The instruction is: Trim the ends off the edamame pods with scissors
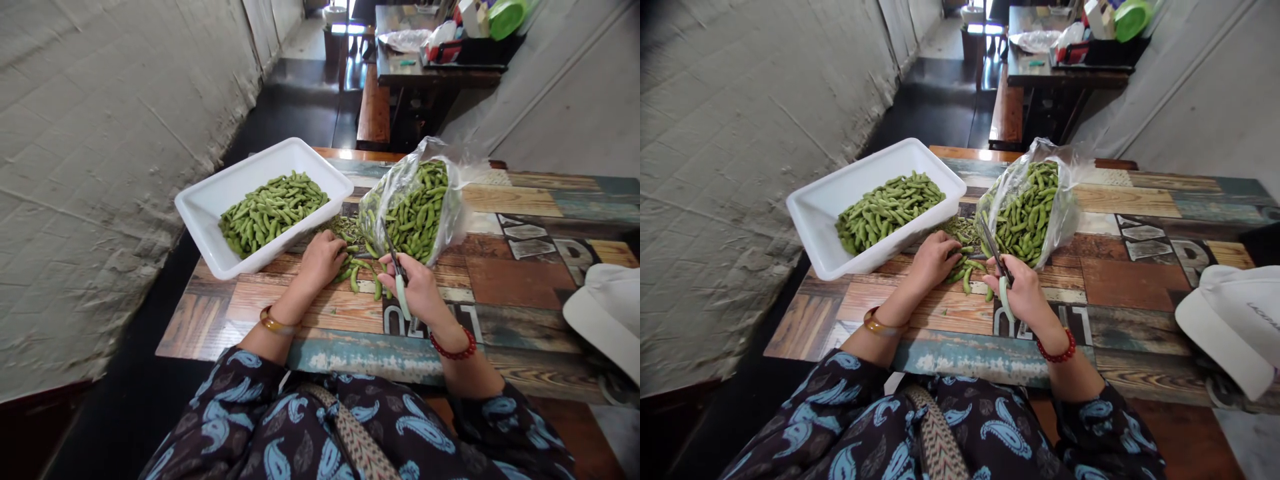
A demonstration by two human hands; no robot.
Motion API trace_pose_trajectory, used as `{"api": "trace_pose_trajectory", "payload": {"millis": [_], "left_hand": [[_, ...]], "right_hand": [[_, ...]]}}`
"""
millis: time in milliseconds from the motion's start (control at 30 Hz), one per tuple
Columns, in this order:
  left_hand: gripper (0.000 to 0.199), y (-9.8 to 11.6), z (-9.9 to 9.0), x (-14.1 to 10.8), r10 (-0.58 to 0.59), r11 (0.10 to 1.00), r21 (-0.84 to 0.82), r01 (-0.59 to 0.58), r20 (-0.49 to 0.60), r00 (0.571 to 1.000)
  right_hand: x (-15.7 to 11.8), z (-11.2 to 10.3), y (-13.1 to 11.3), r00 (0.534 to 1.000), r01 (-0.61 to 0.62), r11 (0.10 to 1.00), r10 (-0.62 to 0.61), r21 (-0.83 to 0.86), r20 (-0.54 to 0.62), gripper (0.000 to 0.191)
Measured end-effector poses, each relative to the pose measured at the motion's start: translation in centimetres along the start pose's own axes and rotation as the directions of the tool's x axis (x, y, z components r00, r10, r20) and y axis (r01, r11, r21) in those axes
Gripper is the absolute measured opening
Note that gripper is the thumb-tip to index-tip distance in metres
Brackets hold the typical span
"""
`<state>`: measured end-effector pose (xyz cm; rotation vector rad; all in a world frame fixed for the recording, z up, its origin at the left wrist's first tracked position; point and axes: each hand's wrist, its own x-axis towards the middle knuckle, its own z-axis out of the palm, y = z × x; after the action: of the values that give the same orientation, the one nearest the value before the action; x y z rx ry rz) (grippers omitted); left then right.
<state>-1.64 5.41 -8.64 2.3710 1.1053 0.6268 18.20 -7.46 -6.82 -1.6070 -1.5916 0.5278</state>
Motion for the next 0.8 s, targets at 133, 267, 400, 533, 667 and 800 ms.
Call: {"api": "trace_pose_trajectory", "payload": {"millis": [133, 267, 400, 533, 667, 800], "left_hand": [[0.010, 0.2, -0.1, 0.3, 0.003, 0.999, -0.045, -0.006, -0.063, 0.998], [0.008, 0.1, -0.4, 0.4, -0.071, 0.990, -0.136, 0.037, -0.247, 0.966], [0.016, -0.1, -0.9, 0.2, -0.119, 0.992, -0.078, 0.103, -0.253, 0.960], [0.013, 0.4, -2.4, -0.4, -0.100, 0.992, 0.069, 0.103, -0.044, 0.994], [0.015, 0.7, -3.5, -0.9, -0.114, 0.974, 0.220, 0.056, 0.261, 0.958], [0.010, 0.4, -3.2, -0.8, -0.117, 0.977, 0.206, 0.050, 0.325, 0.939]], "right_hand": [[0.1, 0.1, 0.0, 1.000, 0.005, 1.000, -0.006, 0.008, 0.004, 0.021], [0.1, 0.2, 0.1, 1.000, -0.001, 1.000, 0.001, 0.000, 0.006, 0.022], [0.1, 0.1, 0.2, 1.000, 0.005, 1.000, -0.005, -0.001, 0.011, 0.023], [0.1, 0.0, 0.1, 1.000, 0.002, 1.000, -0.002, -0.004, -0.005, 0.024], [0.1, 0.0, 0.2, 1.000, -0.003, 1.000, 0.003, -0.012, -0.015, 0.024], [0.1, 0.1, 0.2, 1.000, 0.008, 1.000, -0.008, -0.006, -0.019, 0.023]]}}
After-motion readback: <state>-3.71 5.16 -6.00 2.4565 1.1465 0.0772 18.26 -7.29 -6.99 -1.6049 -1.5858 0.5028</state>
